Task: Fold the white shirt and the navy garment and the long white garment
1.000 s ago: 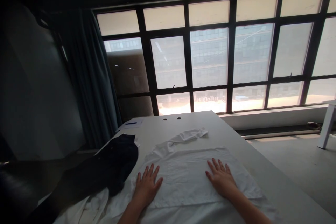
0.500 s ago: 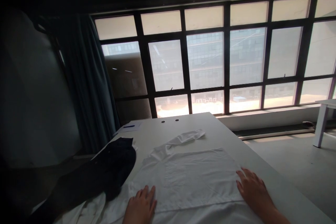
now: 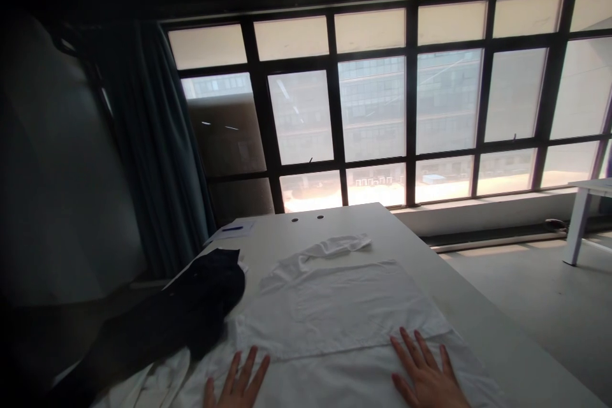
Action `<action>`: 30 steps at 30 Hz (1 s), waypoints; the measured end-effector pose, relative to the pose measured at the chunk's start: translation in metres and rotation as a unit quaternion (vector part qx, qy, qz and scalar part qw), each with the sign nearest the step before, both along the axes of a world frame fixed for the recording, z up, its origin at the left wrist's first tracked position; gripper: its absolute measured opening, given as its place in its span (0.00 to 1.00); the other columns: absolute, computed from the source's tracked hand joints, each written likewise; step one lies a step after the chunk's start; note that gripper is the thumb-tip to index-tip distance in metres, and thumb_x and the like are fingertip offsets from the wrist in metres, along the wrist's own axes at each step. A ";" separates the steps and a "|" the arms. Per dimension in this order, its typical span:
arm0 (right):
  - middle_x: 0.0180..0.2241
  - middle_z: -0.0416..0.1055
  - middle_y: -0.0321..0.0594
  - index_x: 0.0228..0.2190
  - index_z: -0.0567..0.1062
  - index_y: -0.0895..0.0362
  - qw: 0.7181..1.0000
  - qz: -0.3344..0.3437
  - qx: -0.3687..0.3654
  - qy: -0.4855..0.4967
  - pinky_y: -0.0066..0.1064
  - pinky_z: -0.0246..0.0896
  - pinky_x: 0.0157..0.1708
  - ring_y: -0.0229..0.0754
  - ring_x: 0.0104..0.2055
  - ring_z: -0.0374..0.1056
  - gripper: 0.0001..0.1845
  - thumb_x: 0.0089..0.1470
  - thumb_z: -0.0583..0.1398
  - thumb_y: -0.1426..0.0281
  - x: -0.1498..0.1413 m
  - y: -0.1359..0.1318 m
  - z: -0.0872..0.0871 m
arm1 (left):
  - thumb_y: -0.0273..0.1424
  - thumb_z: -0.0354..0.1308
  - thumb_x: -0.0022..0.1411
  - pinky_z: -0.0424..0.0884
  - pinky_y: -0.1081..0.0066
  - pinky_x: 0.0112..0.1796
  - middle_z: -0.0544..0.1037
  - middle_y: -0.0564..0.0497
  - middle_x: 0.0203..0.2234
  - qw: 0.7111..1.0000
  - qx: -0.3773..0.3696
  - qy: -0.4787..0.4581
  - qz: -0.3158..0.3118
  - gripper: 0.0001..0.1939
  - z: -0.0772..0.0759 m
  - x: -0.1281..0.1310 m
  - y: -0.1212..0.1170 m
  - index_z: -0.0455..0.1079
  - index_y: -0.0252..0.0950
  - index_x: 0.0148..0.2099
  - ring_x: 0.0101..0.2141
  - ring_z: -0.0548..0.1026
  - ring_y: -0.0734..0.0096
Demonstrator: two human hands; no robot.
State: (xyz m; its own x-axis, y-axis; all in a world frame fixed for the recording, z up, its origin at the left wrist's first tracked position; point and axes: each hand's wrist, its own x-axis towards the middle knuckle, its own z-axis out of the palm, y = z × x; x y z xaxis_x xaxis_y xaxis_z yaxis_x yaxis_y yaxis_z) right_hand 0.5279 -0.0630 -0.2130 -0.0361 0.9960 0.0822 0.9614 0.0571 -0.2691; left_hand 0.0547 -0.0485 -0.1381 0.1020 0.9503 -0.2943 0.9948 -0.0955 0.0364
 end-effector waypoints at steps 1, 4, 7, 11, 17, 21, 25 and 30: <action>0.71 0.44 0.31 0.66 0.57 0.34 1.000 -0.002 0.002 -0.003 0.70 0.28 0.67 0.62 0.73 0.40 0.37 0.60 0.49 0.40 0.000 0.009 0.004 | 0.57 0.54 0.59 0.34 0.20 0.57 0.37 0.51 0.73 1.000 0.003 -0.008 -0.008 0.44 0.002 0.003 0.009 0.42 0.56 0.72 0.70 0.33 0.36; 0.72 0.42 0.34 0.68 0.55 0.40 1.000 -0.006 0.009 -0.016 0.69 0.27 0.67 0.59 0.74 0.38 0.37 0.63 0.46 0.41 0.003 0.042 0.018 | 0.58 0.49 0.63 0.31 0.25 0.60 0.36 0.51 0.73 0.997 0.057 -0.037 -0.032 0.43 0.009 0.016 0.039 0.41 0.53 0.74 0.71 0.32 0.39; 0.72 0.43 0.37 0.69 0.56 0.43 0.999 -0.008 0.003 -0.031 0.67 0.30 0.67 0.57 0.74 0.38 0.35 0.66 0.44 0.46 0.008 0.084 0.030 | 0.57 0.45 0.66 0.29 0.30 0.63 0.42 0.50 0.74 0.991 0.120 -0.050 -0.033 0.39 0.011 0.031 0.073 0.47 0.52 0.74 0.72 0.37 0.42; 0.72 0.47 0.41 0.68 0.58 0.45 0.999 -0.008 -0.005 -0.037 0.67 0.33 0.66 0.57 0.73 0.41 0.32 0.67 0.45 0.50 0.012 0.135 0.044 | 0.49 0.50 0.68 0.37 0.37 0.66 0.58 0.49 0.70 0.974 0.204 -0.096 -0.020 0.30 0.013 0.042 0.112 0.61 0.50 0.69 0.71 0.50 0.49; 0.67 0.60 0.46 0.61 0.70 0.53 0.998 -0.030 0.047 -0.016 0.56 0.42 0.68 0.50 0.71 0.51 0.29 0.69 0.41 0.62 0.019 0.159 0.047 | 0.37 0.49 0.70 0.54 0.61 0.65 0.71 0.48 0.63 0.959 0.257 -0.120 0.001 0.19 0.017 0.027 0.135 0.77 0.42 0.56 0.64 0.64 0.64; 0.62 0.67 0.51 0.57 0.74 0.58 0.993 -0.077 0.090 -0.008 0.42 0.54 0.64 0.48 0.65 0.61 0.26 0.66 0.47 0.65 0.030 0.148 0.048 | 0.34 0.50 0.69 0.57 0.57 0.64 0.72 0.50 0.62 0.959 0.261 -0.110 0.001 0.20 0.014 0.012 0.127 0.75 0.45 0.58 0.64 0.64 0.59; 0.59 0.68 0.58 0.54 0.76 0.63 0.983 -0.140 0.118 -0.021 0.53 0.53 0.62 0.58 0.63 0.63 0.26 0.64 0.48 0.65 0.018 0.136 0.053 | 0.31 0.51 0.67 0.55 0.56 0.66 0.70 0.51 0.63 0.952 0.282 -0.107 -0.045 0.19 0.021 0.017 0.113 0.77 0.45 0.55 0.65 0.62 0.58; 0.68 0.58 0.48 0.61 0.70 0.55 0.993 -0.006 0.111 -0.033 0.56 0.34 0.69 0.58 0.71 0.48 0.29 0.65 0.49 0.57 -0.071 0.116 0.064 | 0.28 0.49 0.67 0.62 0.57 0.63 0.75 0.49 0.58 0.924 0.295 -0.188 -0.154 0.19 0.028 0.068 0.091 0.77 0.45 0.53 0.61 0.69 0.59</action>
